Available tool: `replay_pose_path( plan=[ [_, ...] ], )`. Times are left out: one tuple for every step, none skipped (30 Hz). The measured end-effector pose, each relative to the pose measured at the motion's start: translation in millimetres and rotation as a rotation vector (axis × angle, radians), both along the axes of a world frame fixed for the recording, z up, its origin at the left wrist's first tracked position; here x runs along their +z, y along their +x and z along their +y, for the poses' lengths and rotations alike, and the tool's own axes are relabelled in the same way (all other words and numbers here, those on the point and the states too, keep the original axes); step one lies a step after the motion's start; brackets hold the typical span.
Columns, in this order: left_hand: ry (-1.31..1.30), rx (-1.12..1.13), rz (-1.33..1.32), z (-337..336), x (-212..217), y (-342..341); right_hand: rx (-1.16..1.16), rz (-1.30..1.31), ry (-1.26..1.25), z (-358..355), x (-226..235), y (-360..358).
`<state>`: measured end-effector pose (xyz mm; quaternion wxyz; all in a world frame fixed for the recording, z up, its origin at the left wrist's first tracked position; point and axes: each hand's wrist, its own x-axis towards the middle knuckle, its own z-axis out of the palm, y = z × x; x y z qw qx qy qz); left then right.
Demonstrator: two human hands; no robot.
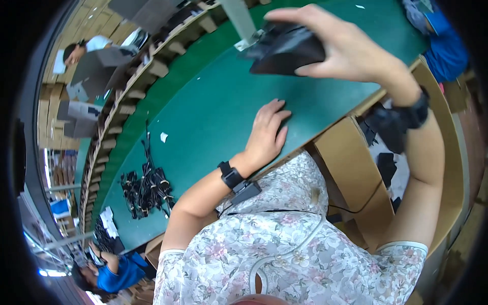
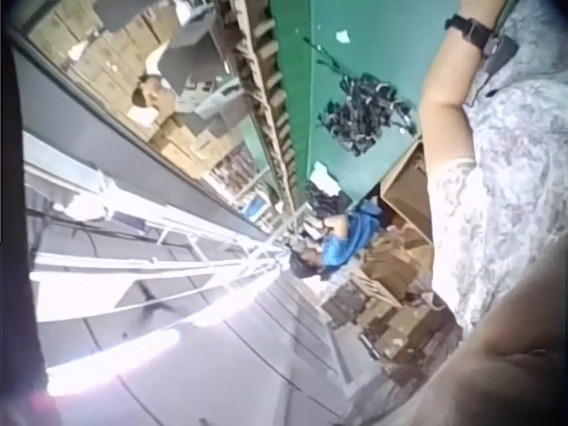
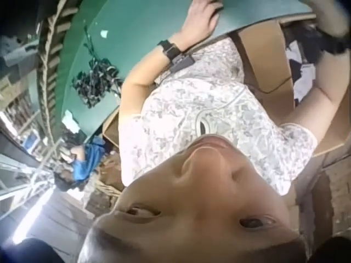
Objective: The person picks up a cable and a square black component, fits them together, and places the assembly into a cardboard tray. They then place a box over the tray and set the packaged unit into a large shipping box, repeating these steps.
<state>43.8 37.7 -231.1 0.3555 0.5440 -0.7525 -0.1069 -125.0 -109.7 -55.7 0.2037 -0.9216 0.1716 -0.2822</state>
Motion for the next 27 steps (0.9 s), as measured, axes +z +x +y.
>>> replay_pose_path(
  plan=[
    [-0.009,0.018,0.005,8.0,5.6,3.0,0.056,0.206,-0.147,-11.4,-11.5,14.3],
    [-0.005,0.053,-0.046,19.2,13.6,9.4,0.067,0.279,-0.182,-18.6,-28.0,34.6],
    [0.0,0.083,-0.093,34.3,22.6,17.1,0.073,0.356,-0.218,-19.4,-46.5,56.3],
    [0.006,0.112,-0.139,48.4,28.5,24.5,0.058,0.45,-0.259,-18.2,-69.3,72.2],
    [0.008,0.18,-0.139,62.2,32.4,34.3,0.041,0.543,-0.301,-16.8,-87.4,85.2],
    [0.01,0.244,-0.137,77.9,36.3,46.5,0.047,0.551,-0.311,-13.0,-96.0,95.8],
    [0.017,0.344,-0.117,95.8,38.3,58.2,-0.055,0.556,-0.297,-9.5,-103.6,106.2],
    [0.024,0.451,-0.097,114.9,38.8,67.3,-0.15,0.558,-0.288,-9.0,-105.9,113.0],
    [0.046,0.572,-0.099,136.8,42.6,75.2,-0.129,0.561,-0.295,-9.9,-101.8,117.4],
    [0.07,0.69,-0.1,154.4,45.3,80.8,-0.174,0.586,-0.262,-14.6,-96.0,121.8],
    [0.07,0.711,-0.098,171.7,43.5,86.3,-0.216,0.604,-0.23,-17.0,-89.8,128.6],
    [0.063,0.783,-0.113,187.6,35.0,92.5,-0.255,0.621,-0.201,-17.5,-86.3,136.6],
    [0.057,0.852,-0.128,199.9,26.0,96.3,-0.234,0.621,-0.212,-15.4,-89.1,143.2],
    [0.05,0.917,-0.141,203.8,25.1,95.4,-0.308,0.572,-0.253,-12.9,-96.7,148.9],
    [0.046,0.932,-0.133,203.7,24.7,93.2,-0.384,0.521,-0.294,-9.9,-104.1,153.1],
    [0.048,0.93,-0.176,199.6,25.3,91.0,-0.461,0.471,-0.333,-8.3,-108.5,154.7],
    [0.051,0.94,-0.22,196.4,28.9,89.5,-0.439,0.469,-0.347,2.5,-107.7,157.4],
    [0.056,0.947,-0.264,194.7,31.4,88.4,-0.41,0.411,-0.405,20.5,-106.8,155.0],
    [0.053,0.967,-0.252,195.0,32.0,88.7,-0.383,0.352,-0.464,33.2,-105.5,152.3],
    [0.054,0.971,-0.249,196.4,33.0,89.3,-0.367,0.353,-0.477,37.3,-103.1,148.2],
    [0.055,0.974,-0.246,197.8,33.4,89.7,-0.318,0.351,-0.472,37.9,-100.6,142.0],
    [0.06,0.975,-0.246,200.6,33.5,89.1,-0.269,0.348,-0.463,39.0,-99.0,135.2],
    [0.061,0.992,-0.238,202.2,33.0,87.5,-0.219,0.347,-0.453,39.7,-98.2,128.9],
    [0.062,0.992,-0.242,202.1,34.2,87.9,-0.201,0.345,-0.463,38.1,-96.1,125.8],
    [0.063,0.994,-0.246,202.3,35.1,88.6,-0.199,0.356,-0.447,35.7,-94.4,123.0],
    [0.065,0.997,-0.251,202.8,35.7,89.7,-0.194,0.366,-0.432,32.9,-93.0,120.1],
    [0.064,1.023,-0.245,202.9,36.4,90.7,-0.186,0.377,-0.419,30.4,-90.3,117.1]
  ],
)
